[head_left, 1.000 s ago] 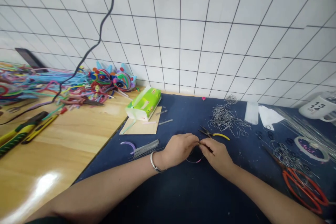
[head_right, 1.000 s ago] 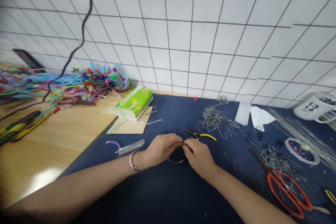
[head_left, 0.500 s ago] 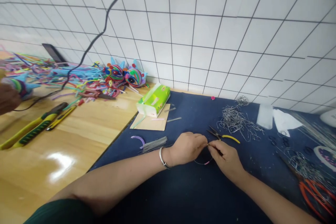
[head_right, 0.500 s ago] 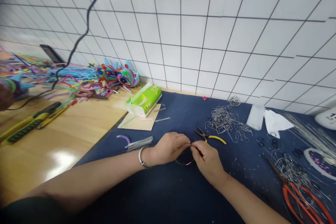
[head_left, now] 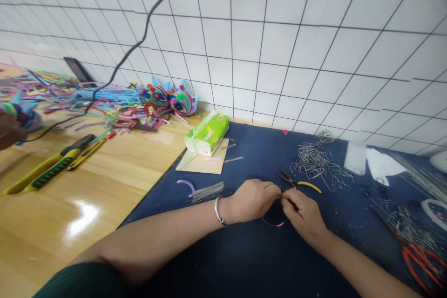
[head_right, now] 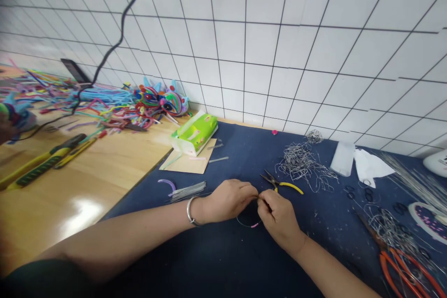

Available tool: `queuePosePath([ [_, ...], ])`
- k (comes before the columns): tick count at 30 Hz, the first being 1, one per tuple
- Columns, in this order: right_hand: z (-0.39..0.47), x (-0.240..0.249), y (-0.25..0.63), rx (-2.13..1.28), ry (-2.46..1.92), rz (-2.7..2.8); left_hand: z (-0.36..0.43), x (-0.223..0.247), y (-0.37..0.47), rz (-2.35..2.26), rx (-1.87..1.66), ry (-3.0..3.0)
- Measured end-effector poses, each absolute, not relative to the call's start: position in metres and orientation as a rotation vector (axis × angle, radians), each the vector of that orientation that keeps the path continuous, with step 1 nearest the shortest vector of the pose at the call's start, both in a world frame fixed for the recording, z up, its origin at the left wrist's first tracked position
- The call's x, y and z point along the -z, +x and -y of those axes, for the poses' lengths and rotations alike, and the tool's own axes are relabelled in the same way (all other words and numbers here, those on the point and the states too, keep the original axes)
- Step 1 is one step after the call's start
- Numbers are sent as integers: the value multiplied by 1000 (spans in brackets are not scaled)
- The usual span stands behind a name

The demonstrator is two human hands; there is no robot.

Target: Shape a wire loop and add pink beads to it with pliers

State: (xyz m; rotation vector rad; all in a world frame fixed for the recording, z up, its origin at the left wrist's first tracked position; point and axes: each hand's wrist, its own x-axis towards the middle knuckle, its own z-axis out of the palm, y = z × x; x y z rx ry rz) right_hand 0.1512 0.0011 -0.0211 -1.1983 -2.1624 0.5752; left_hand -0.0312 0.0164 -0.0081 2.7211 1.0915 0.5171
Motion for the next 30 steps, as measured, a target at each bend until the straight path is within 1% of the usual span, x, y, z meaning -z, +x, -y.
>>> queuePosePath([
  [14, -3, 25, 151, -536, -1173, 2228, -16, 5, -34, -984, -430, 2996],
  [30, -2, 23, 150, -475, -1169, 2239, -18, 6, -37, -842, -427, 3103],
])
